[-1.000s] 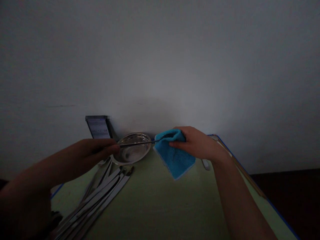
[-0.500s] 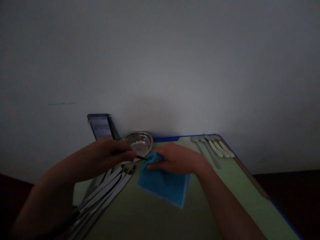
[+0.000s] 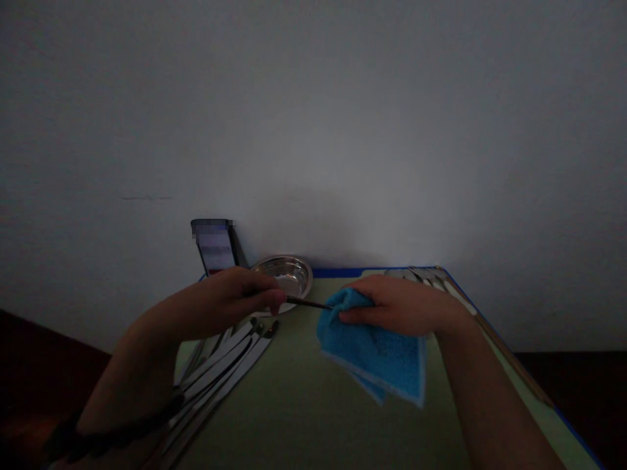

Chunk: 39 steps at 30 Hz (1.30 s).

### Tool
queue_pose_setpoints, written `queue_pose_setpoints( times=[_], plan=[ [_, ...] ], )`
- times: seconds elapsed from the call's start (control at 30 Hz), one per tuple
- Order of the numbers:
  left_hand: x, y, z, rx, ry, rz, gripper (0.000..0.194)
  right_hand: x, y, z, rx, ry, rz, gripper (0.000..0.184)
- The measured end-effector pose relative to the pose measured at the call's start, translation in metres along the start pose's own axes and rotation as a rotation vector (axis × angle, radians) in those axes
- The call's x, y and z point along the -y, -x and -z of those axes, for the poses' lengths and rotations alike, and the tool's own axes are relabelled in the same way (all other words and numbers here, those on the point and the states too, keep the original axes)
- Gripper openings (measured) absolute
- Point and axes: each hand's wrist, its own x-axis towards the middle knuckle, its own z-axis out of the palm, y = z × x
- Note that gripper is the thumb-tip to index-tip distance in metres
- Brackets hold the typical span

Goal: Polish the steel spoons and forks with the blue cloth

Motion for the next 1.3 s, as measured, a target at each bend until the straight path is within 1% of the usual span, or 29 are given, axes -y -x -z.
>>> queue_pose_setpoints(
  times=[0.07,0.17,0.27,0.43,0.53,0.73,0.83,0.9,0.97,1.03,1.1,1.17,1.2,1.3],
  plan=[
    [0.0,0.001,0.002,-0.011,0.017,0.012,0.035,-0.005,0.005,0.005,-0.027,-0.029,-0.055,0.034],
    [0.003,0.006,0.006,-0.021,0.01,0.048,0.036,-0.011,0.01,0.008,-0.044,-0.087,-0.09,0.033],
    [0.007,0.011,0.009,-0.039,-0.032,0.085,0.039,-0.014,0.01,0.01,-0.07,-0.114,-0.079,0.028],
    [0.008,0.012,0.011,-0.061,-0.079,0.12,0.041,-0.017,0.006,0.01,-0.195,-0.077,-0.056,0.027],
    [0.006,0.011,0.011,-0.093,-0.084,0.121,0.04,-0.013,0.001,0.006,-0.246,-0.064,-0.041,0.027],
    [0.007,0.014,0.014,-0.083,-0.027,0.102,0.04,0.002,-0.006,0.001,-0.189,-0.102,0.059,0.029],
    [0.008,0.015,0.015,-0.1,-0.011,0.103,0.039,0.005,-0.005,0.002,-0.204,-0.128,0.048,0.027],
    [0.007,0.015,0.015,-0.116,-0.004,0.107,0.039,0.005,-0.005,0.001,-0.248,-0.141,0.022,0.027],
    [0.007,0.016,0.015,-0.14,0.006,0.107,0.038,0.005,-0.004,0.0,-0.319,-0.165,0.001,0.027],
    [0.007,0.016,0.014,-0.166,0.022,0.107,0.038,0.005,-0.005,-0.002,-0.402,-0.233,-0.006,0.028],
    [0.008,0.016,0.013,-0.18,0.037,0.112,0.038,0.005,-0.006,-0.005,-0.455,-0.318,-0.009,0.028],
    [0.008,0.015,0.011,-0.175,0.048,0.118,0.039,0.005,-0.006,-0.005,-0.461,-0.347,-0.019,0.028],
    [0.008,0.014,0.01,-0.165,0.05,0.118,0.039,0.005,-0.005,-0.004,-0.447,-0.327,-0.027,0.028],
    [0.005,0.011,0.009,-0.119,0.046,0.088,0.037,0.004,0.0,0.002,-0.354,-0.218,-0.035,0.029]
  ],
)
